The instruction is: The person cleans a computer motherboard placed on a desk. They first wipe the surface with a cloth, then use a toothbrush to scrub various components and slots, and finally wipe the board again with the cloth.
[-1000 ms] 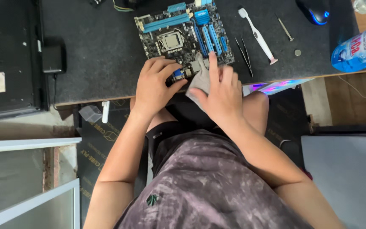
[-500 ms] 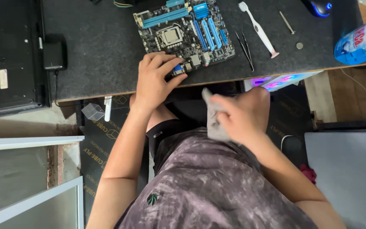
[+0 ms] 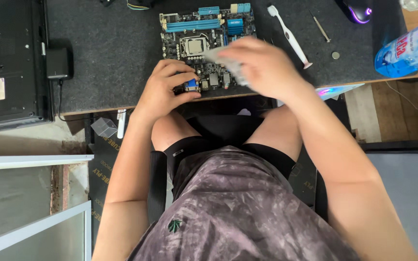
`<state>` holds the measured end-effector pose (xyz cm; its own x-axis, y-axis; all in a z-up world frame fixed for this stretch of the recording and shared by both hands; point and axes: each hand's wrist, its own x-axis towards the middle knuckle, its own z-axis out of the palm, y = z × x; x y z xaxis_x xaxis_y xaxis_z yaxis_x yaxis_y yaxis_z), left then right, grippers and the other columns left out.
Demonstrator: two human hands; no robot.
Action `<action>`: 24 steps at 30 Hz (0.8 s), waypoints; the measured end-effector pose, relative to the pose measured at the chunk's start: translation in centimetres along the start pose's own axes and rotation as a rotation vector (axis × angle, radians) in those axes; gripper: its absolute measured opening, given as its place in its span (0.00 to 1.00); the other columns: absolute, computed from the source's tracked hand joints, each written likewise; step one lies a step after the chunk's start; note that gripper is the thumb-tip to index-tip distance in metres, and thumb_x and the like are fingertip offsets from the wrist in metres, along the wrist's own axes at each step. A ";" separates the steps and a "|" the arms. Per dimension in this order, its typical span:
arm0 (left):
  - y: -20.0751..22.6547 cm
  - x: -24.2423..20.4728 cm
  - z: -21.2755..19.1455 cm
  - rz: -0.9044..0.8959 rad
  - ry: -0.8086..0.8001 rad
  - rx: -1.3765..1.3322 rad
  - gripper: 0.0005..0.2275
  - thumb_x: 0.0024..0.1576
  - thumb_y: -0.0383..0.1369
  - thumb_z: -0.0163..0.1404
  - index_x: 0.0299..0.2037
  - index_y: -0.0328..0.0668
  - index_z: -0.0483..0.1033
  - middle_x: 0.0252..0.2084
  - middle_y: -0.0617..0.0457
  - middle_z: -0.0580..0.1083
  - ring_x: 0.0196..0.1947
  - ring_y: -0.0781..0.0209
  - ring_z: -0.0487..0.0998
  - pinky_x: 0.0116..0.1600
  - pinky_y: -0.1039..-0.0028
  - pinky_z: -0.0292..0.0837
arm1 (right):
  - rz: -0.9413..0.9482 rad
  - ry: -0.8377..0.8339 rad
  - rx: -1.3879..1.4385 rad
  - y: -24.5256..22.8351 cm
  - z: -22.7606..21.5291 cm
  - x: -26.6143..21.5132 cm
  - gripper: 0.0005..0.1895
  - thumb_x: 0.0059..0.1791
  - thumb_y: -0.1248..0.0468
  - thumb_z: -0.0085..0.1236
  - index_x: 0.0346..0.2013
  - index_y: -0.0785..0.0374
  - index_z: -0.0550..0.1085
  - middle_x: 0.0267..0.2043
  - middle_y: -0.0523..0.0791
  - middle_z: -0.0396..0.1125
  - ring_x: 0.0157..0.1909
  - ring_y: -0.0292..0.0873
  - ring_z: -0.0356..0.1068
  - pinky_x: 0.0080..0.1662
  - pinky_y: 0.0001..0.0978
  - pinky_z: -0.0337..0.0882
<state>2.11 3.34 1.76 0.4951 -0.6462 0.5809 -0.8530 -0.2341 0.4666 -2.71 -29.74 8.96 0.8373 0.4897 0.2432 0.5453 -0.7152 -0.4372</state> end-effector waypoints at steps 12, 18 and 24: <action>0.4 0.1 -0.1 -0.049 -0.004 -0.006 0.16 0.65 0.38 0.70 0.58 0.43 0.86 0.59 0.47 0.80 0.66 0.40 0.75 0.69 0.49 0.76 | 0.271 -0.637 -0.194 -1.9 -2.0 6.1 0.26 0.65 0.62 0.37 0.64 0.42 0.84 0.70 0.34 0.75 0.63 0.48 0.76 0.58 0.53 0.74; 0.4 0.0 0.0 -0.037 0.012 0.010 0.16 0.65 0.38 0.71 0.58 0.42 0.85 0.60 0.46 0.80 0.65 0.39 0.76 0.68 0.48 0.77 | -0.036 -0.501 -0.270 0.1 1.7 6.3 0.28 0.58 0.72 0.48 0.69 0.47 0.82 0.75 0.37 0.74 0.71 0.49 0.74 0.56 0.60 0.81; 1.4 0.6 -0.4 -0.065 0.025 -0.011 0.21 0.68 0.47 0.63 0.62 0.40 0.81 0.60 0.47 0.79 0.67 0.41 0.76 0.73 0.50 0.68 | 0.119 -0.529 -0.270 -0.6 -1.6 7.6 0.26 0.60 0.66 0.46 0.67 0.42 0.83 0.71 0.35 0.77 0.72 0.48 0.74 0.67 0.59 0.74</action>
<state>1.31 2.97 3.03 0.5534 -0.6114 0.5657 -0.8172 -0.2670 0.5109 3.45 -26.39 12.44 0.7973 0.5305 -0.2878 0.4980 -0.8477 -0.1829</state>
